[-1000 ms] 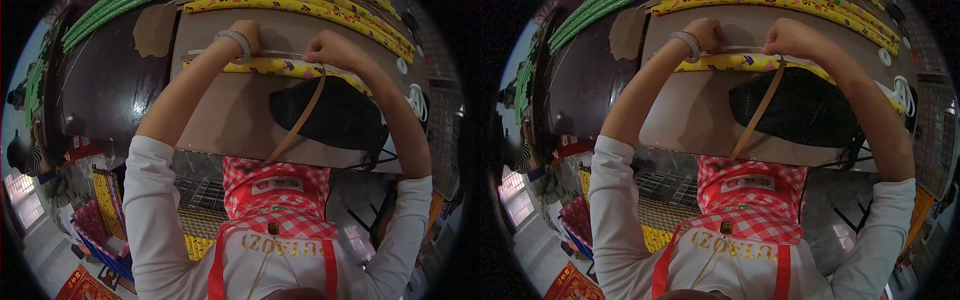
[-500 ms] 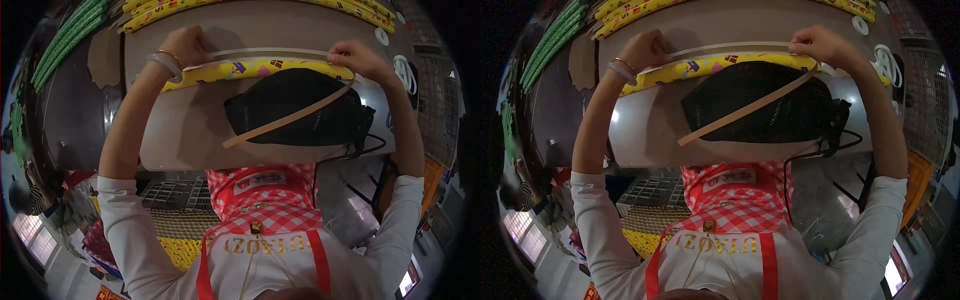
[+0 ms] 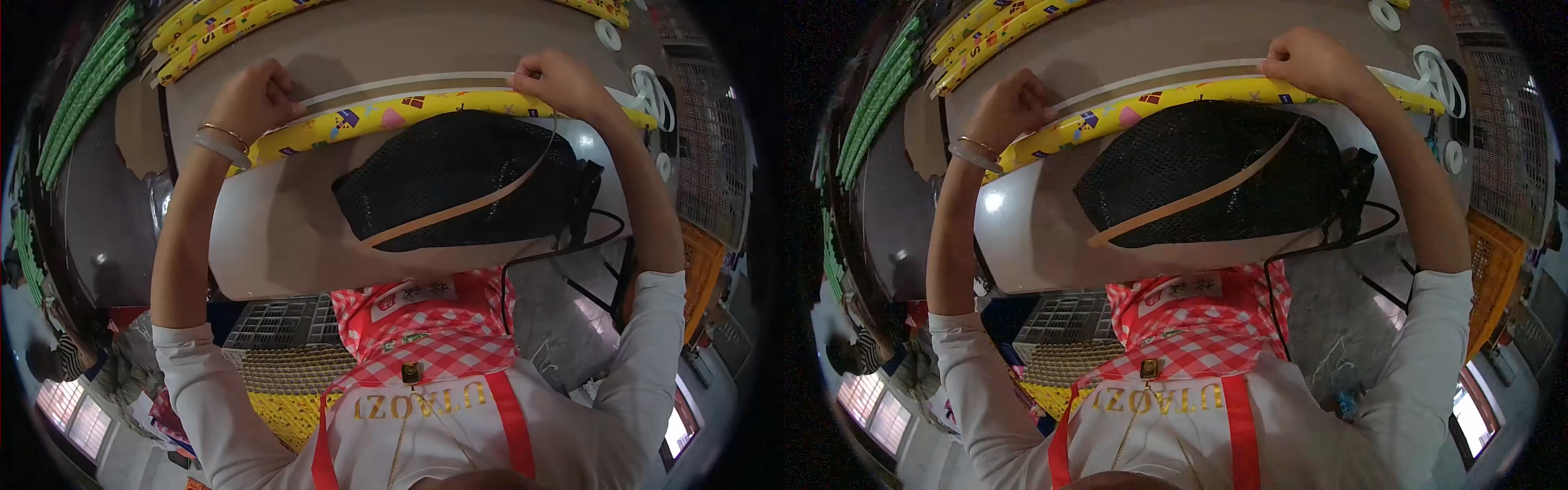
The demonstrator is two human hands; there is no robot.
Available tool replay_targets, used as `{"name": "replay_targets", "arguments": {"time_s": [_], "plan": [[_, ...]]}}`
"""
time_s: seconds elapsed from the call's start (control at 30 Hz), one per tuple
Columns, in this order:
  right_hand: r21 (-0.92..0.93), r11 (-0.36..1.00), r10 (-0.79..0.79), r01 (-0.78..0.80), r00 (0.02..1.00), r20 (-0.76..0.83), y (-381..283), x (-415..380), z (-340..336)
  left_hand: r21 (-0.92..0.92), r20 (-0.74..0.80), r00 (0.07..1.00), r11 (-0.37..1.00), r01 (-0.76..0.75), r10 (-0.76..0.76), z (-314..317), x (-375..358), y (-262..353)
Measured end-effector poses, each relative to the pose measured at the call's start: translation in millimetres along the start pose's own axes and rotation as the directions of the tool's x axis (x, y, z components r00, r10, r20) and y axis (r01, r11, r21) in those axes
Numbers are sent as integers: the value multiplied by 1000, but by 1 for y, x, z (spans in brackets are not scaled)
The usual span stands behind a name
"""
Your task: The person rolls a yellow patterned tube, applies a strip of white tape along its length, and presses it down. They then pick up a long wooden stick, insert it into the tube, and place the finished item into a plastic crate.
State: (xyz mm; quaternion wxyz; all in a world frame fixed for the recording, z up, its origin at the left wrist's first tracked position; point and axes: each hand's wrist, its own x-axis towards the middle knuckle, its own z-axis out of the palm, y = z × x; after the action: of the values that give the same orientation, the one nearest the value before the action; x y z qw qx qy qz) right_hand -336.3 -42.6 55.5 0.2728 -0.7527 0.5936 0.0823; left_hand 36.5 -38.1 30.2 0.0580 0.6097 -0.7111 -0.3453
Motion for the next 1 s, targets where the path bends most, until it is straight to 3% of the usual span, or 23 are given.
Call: {"name": "replay_targets", "arguments": {"time_s": [0.2, 0.47, 0.53, 0.63, 0.67, 0.73, 0.9, 0.97, 1.0], "plan": [[-84, 996, 26, -30, 998, -55, -2, 5, 3, -76, 19, 1000, 997, -23, 25, 0, 0, -4], [-114, 991, 73, -73, 997, -2, -10, 6, -1, 20, -72, 997, 1000, -21, 23, 1, -7, 7], [-246, 965, 74, -93, 994, -86, -13, 5, 2, 9, -68, 997, 1000, -26, 27, 1, -7, 6], [-346, 927, 127, -145, 989, -77, -26, -1, -3, 1, -74, 996, 998, -59, 59, 2, -6, 3], [-349, 928, 115, -134, 991, -75, -25, -2, -2, 6, -82, 993, 996, -88, 89, 2, -6, 1], [-389, 921, -58, -31, 975, -216, -14, -4, 0, 10, -94, 993, 997, -75, 76, 2, -6, 4], [-167, 986, -35, 21, 996, -78, -18, 11, -14, 18, -100, 991, 996, -89, 90, 2, -4, 3], [-333, 924, -242, 191, 962, -122, -49, 16, -13, -20, -36, 998, 999, -43, 42, 1, -5, 7], [-306, 921, -283, 240, 954, -104, -66, 21, -11, -16, -40, 999, 999, -37, 36, 0, -5, 7]]}}
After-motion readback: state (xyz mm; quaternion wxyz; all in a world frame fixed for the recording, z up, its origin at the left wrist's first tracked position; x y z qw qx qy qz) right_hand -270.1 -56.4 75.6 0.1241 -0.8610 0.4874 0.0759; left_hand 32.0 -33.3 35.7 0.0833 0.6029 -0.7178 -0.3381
